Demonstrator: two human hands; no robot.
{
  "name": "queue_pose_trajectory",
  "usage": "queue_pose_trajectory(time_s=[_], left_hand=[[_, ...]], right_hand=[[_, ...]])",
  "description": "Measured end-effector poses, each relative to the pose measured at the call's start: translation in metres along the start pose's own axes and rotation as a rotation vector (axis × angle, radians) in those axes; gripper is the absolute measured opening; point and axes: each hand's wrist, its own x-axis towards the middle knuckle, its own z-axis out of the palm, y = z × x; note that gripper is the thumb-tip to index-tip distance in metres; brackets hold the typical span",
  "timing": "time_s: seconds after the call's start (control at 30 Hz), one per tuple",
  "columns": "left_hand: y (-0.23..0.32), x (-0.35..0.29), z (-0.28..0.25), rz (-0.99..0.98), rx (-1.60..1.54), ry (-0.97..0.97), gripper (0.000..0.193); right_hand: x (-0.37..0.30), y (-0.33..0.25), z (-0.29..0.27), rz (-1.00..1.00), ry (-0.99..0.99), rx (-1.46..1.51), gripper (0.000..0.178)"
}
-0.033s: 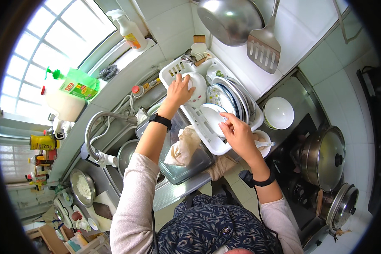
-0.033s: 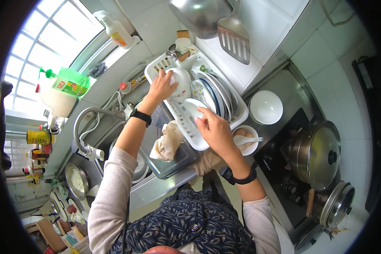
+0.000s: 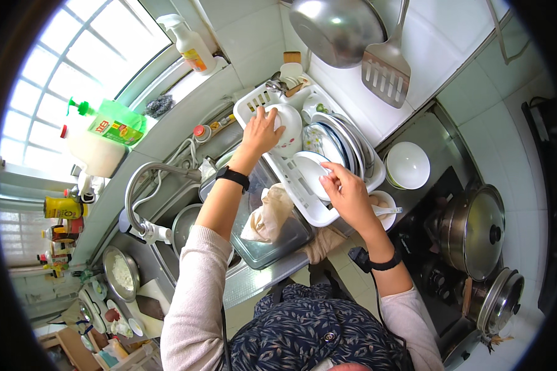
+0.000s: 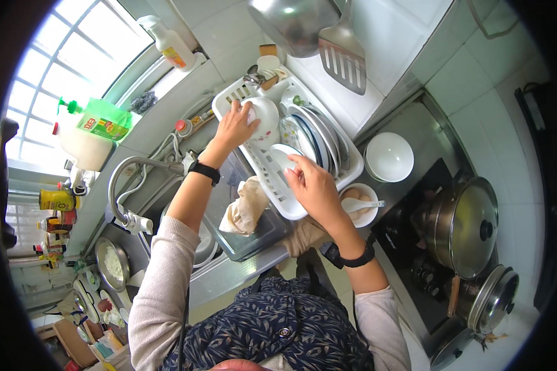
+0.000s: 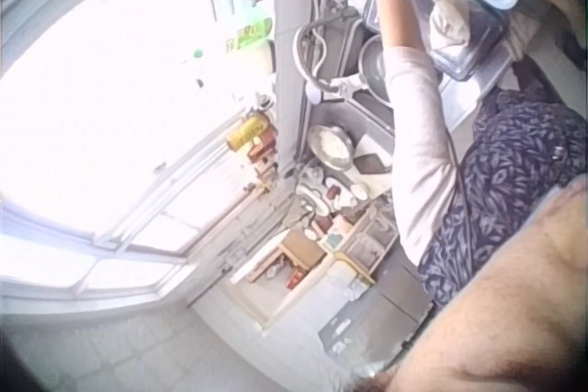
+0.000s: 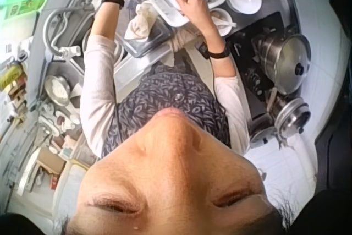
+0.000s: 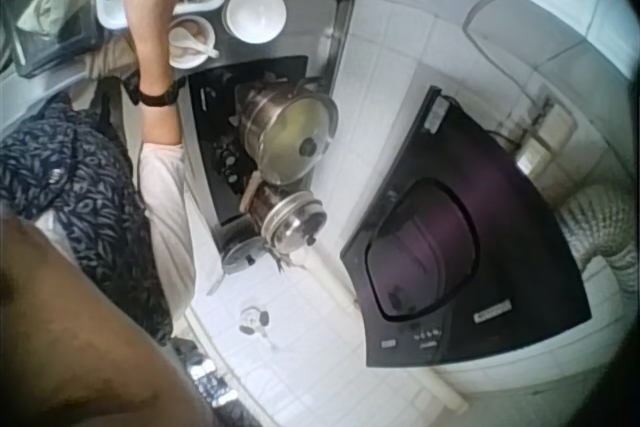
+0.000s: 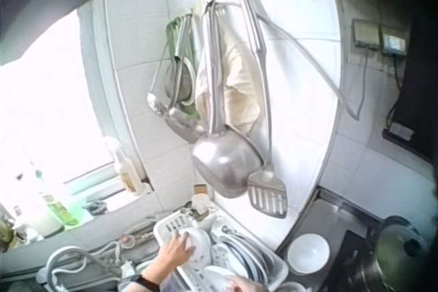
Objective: The person opens the refrigerator and takes out an egg, then cracks it into a small bowl on the counter. They add a few drops of soy sauce, stir the mixture with chopsticks, and place the bowl on the counter.
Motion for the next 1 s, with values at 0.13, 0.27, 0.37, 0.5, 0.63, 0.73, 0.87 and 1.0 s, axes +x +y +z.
queue_pose_trajectory(time_s=[0.13,0.27,0.37,0.5,0.63,0.73,0.87,1.0], left_hand=[[0.006,-0.007,-0.037,0.047,-0.045,0.130,0.054],[0.020,-0.027,-0.078,0.132,-0.060,0.284,0.055],[0.030,-0.050,-0.106,0.174,-0.065,0.390,0.057],[0.032,-0.098,-0.119,0.268,-0.076,0.591,0.069],[0.017,-0.152,-0.108,0.369,-0.130,0.894,0.076],[0.013,-0.209,-0.096,0.168,-0.157,0.884,0.076],[0.014,-0.302,-0.102,-0.108,-0.377,0.650,0.074],[0.043,-0.389,-0.112,-0.442,-1.200,0.620,0.084]], right_hand=[[0.029,0.012,0.018,0.206,-0.088,0.400,0.041],[0.046,0.014,0.047,0.428,-0.097,0.987,0.055],[0.069,0.011,0.063,0.791,-0.230,1.433,0.062],[0.088,-0.011,0.075,0.654,-0.512,1.526,0.070],[0.071,-0.043,0.073,0.524,-0.708,1.151,0.038],[0.053,-0.062,0.086,0.332,-0.632,0.953,0.040],[0.033,-0.075,0.127,0.078,-0.545,0.566,0.041],[-0.026,-0.096,0.168,-0.071,-0.640,0.235,0.043]])
